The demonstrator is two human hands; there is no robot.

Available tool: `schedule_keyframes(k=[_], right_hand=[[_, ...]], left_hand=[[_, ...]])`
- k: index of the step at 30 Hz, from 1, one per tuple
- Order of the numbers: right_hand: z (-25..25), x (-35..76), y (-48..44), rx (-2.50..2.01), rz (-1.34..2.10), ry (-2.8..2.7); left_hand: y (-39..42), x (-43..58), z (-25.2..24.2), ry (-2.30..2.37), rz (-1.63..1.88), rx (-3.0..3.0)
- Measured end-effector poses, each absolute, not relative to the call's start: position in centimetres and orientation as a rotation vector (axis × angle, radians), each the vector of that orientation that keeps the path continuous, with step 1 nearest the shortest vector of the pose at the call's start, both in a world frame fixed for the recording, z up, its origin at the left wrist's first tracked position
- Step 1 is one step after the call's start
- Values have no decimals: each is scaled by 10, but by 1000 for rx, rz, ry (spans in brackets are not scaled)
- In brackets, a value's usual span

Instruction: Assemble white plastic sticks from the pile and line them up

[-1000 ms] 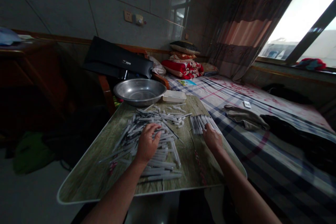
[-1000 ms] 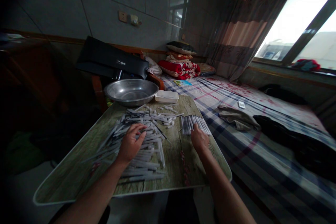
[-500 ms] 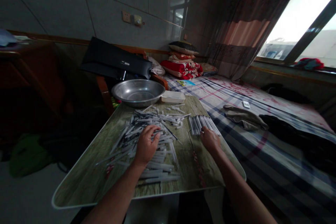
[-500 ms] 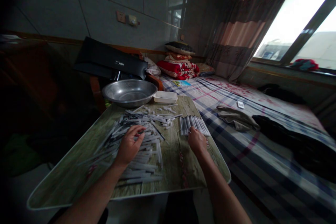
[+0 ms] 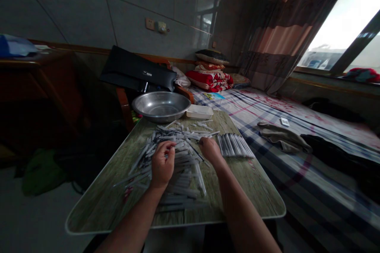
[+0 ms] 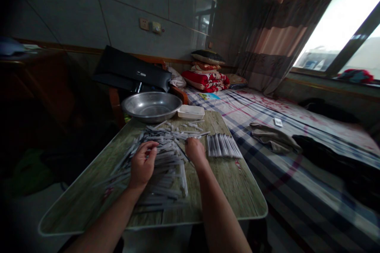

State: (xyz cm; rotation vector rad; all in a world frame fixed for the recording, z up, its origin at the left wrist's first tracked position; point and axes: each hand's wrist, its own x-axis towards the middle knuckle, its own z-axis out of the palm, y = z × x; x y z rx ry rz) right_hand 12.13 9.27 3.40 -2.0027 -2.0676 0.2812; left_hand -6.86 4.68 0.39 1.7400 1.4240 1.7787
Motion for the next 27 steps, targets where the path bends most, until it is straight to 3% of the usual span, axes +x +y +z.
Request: schedule_keyframes(k=[7,27], right_hand=[[-2,119,92,-2029,189,-1959],[-11,108,92,-2013,234,-2058]], left_hand=[[47,-68,5,1425,1797,1706],[45,-66,4,1444,1767,1690]])
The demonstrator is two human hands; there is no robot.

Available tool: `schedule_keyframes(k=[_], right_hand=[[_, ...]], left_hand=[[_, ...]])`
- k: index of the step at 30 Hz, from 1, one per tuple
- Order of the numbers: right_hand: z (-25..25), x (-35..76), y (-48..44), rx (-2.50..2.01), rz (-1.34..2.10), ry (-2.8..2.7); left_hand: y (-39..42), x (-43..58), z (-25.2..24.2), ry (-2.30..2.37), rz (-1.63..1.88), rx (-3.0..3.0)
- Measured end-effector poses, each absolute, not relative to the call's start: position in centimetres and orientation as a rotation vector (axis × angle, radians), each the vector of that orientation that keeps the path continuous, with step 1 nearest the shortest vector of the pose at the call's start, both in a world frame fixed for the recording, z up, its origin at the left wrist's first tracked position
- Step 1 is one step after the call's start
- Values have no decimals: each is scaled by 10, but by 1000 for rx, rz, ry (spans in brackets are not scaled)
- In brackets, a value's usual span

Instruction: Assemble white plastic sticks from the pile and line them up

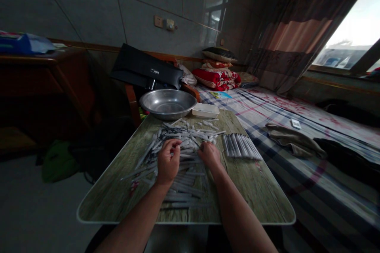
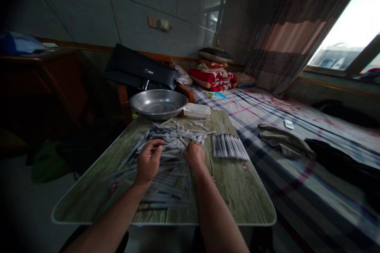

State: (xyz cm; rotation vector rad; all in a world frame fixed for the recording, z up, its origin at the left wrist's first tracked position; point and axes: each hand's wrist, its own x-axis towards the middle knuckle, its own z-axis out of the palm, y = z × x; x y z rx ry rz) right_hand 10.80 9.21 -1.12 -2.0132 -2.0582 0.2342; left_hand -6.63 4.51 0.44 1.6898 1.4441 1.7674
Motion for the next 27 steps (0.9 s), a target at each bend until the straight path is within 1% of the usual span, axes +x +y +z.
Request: schedule_keyframes(k=[5,8,10,15,19,20,22,25,27], right_hand=[[-17,109,96,-1976,202,-1946],[-14,109,97,-1842,263,-1856],[-9,108,96,-1664,383,-1779],[1,97,85,-1145,822,-1605],[4,92,79,-907,1090,-1618],[3,93,80,-911,1087,-1634],[2,101,84,-1061,935,-1642],[-3,117,93,-1504,534,-1635],[-8,127,97,-1768,375,-1700]], left_hand=[[45,-66,6,1435,1738,1686],[46,-64,6,1421,1698,1657],[47,-62,5,1401,1654,1605],[52,-54,-1,1227,1506,1383],[53,-52,0,1085,1404,1217],[53,-53,1,1086,1414,1183],[53,-55,3,1104,1466,1096],[54,-58,5,1099,1530,896],[54,-60,5,1088,1546,794]])
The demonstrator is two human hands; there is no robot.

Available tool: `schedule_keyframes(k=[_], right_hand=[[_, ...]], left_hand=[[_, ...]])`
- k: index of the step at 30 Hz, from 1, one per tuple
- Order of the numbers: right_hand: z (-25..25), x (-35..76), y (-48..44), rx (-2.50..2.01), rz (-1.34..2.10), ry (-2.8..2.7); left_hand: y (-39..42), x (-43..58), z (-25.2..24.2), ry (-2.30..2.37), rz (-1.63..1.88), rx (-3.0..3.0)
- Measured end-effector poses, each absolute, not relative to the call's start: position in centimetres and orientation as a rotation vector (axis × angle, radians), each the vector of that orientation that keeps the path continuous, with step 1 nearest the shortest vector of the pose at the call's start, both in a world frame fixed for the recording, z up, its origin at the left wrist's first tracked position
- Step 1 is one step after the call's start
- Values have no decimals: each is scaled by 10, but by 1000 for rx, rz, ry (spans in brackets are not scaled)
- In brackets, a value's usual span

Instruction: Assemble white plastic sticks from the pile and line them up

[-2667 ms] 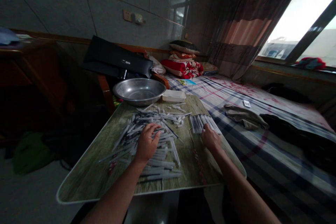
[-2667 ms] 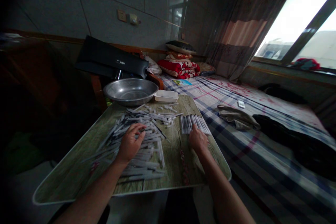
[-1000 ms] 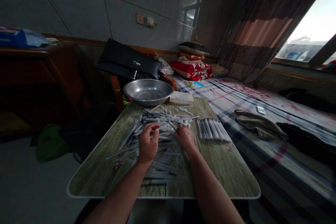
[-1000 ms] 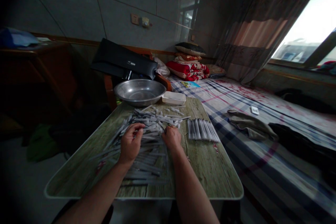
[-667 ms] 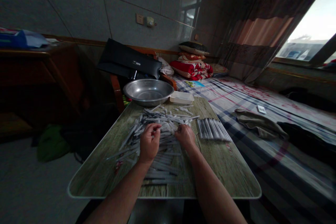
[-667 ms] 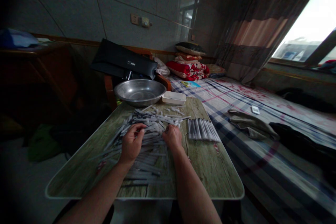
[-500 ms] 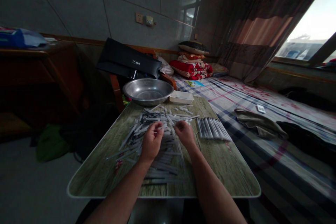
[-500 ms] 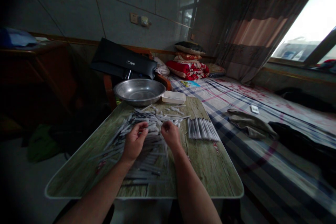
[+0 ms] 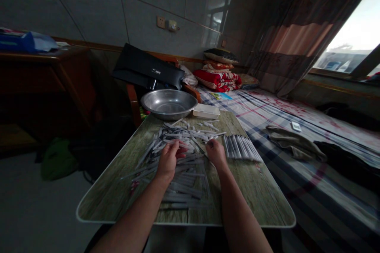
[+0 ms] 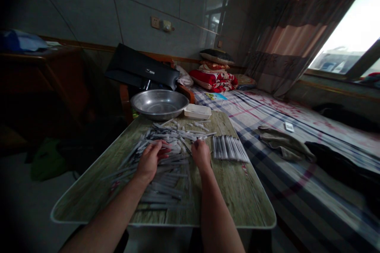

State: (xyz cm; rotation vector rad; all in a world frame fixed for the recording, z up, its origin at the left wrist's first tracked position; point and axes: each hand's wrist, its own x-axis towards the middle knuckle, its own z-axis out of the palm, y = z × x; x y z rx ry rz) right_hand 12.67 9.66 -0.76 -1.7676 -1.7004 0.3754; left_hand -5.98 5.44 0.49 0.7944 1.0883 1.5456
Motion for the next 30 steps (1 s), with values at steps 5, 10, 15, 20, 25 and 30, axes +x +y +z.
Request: schedule_keyframes(k=[5,10,15,20,25,30], right_hand=[[-17,132,98,-2053,254,-1944],[-22,130,98,-2076,259,-2012],[-23,132,100,-1994,347,-1912],[-18,129,101,-1473,846,-1532],[-10,121,90,-626,1643,-1076],[-5,127,85,-321,1879,-987]], left_hand=[[55,-61,5,1059,1568,694],[54,-60,8,1048,1582,696],[52,-60,10,1052,1588,694],[55,-62,9,977,1614,581],[58,-65,6,917,1669,448],[60,-66,5,929,1712,420]])
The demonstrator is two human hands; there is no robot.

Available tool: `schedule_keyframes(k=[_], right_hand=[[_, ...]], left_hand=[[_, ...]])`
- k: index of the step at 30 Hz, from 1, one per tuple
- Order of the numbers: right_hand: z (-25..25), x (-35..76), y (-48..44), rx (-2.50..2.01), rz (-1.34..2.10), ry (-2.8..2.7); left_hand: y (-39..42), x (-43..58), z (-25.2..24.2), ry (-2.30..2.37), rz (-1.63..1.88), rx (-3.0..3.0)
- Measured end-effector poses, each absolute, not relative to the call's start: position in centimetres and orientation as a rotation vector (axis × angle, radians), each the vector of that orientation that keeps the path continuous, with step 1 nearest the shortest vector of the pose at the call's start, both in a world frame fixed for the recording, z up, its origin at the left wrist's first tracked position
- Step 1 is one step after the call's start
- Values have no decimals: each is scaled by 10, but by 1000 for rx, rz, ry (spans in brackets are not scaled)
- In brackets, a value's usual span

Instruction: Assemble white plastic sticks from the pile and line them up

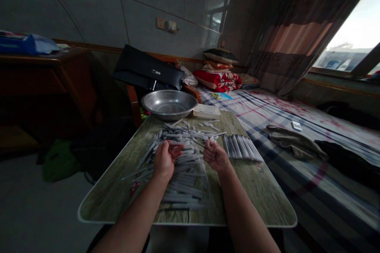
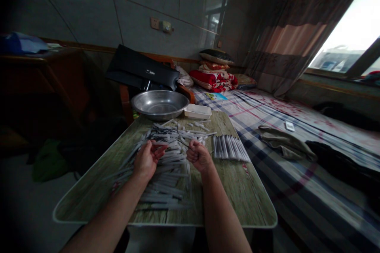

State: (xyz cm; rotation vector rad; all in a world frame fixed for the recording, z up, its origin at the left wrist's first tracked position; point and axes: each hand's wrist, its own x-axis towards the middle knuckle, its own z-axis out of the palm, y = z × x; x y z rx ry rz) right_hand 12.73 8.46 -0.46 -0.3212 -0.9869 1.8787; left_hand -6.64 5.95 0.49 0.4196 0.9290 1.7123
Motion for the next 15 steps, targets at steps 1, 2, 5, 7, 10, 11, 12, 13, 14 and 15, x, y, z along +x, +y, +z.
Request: schedule_keyframes(k=[1,2,5,7,10,11,12,13,14,15], right_hand=[[-5,129,85,-296,1902,-993],[-5,130,85,-280,1923,-1007],[-7,131,87,-268,1958,-1052],[-9,131,87,-283,1962,-1064],[-11,130,88,-326,1968,-1063],[-11,130,87,-338,1972,-1065],[-11,131,87,-348,1977,-1068],[-11,131,87,-353,1982,-1072],[-10,131,87,-356,1987,-1076],[-9,131,86,-354,1991,-1080]], left_hand=[[60,-66,5,931,1717,420],[60,-67,4,932,1721,422],[60,-67,4,933,1730,435],[60,-67,4,947,1727,444],[59,-66,4,991,1692,494],[59,-66,3,1008,1679,518],[59,-66,3,1024,1671,541],[59,-66,3,1040,1666,561],[59,-65,3,1056,1665,576],[59,-65,2,1067,1667,588]])
